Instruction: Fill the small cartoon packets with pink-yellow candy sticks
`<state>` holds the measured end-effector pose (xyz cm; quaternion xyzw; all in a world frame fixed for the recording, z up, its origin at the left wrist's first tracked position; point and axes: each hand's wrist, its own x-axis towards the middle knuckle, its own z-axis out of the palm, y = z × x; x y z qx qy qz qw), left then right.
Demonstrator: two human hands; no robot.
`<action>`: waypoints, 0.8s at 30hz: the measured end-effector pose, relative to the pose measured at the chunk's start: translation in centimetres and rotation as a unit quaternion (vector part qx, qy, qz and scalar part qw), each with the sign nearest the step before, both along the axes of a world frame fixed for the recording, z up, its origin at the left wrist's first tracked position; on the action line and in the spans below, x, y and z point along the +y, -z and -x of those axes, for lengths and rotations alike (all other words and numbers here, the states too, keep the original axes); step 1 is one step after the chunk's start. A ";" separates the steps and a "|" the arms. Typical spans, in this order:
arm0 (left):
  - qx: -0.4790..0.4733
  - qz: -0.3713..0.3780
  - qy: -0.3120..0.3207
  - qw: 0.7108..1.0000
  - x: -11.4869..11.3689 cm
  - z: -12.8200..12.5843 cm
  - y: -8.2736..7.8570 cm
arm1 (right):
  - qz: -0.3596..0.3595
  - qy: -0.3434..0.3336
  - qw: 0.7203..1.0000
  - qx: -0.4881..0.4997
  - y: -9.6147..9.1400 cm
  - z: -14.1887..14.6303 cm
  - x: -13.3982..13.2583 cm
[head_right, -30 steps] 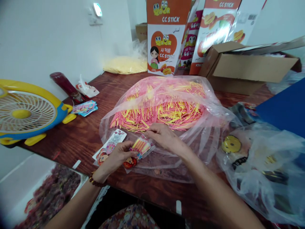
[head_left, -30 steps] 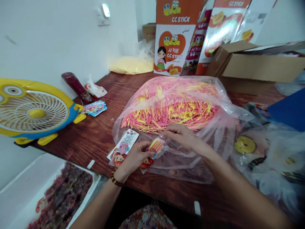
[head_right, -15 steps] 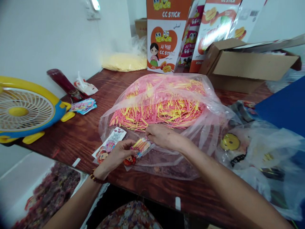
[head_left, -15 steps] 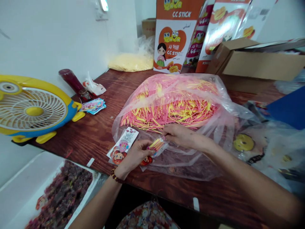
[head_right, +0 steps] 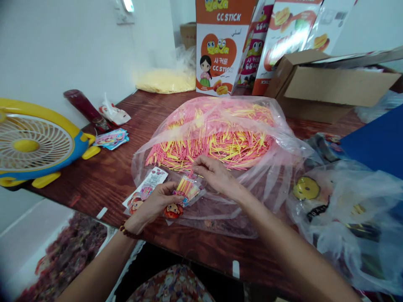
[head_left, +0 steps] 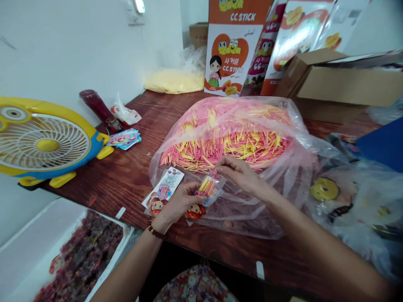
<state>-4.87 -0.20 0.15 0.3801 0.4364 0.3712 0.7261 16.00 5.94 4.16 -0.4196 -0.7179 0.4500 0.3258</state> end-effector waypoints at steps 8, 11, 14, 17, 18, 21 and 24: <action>-0.005 -0.010 -0.021 1.000 0.2 -0.1 0.9 | 0.093 0.062 0.980 0.165 0.7 0.3 0.1; -0.006 -0.008 -0.024 1.000 0.3 -0.2 1.0 | 0.112 0.058 0.975 0.182 1.1 0.7 -0.2; -0.010 -0.008 -0.022 1.000 0.3 -0.2 0.9 | 0.122 0.082 0.968 0.203 1.3 1.1 -0.3; -0.021 0.002 -0.021 1.000 0.2 -0.3 0.5 | 0.142 0.133 0.936 0.293 0.7 1.1 0.0; -0.026 0.005 -0.024 0.999 0.1 -0.3 0.3 | 0.145 0.147 0.921 0.330 0.4 0.9 0.2; -0.031 0.001 -0.040 0.999 0.1 -0.2 0.1 | 0.140 0.175 0.889 0.399 -0.4 -0.1 0.7; -0.008 -0.016 -0.056 0.998 0.1 0.1 0.4 | 0.152 0.182 0.892 0.384 -0.1 -0.6 0.6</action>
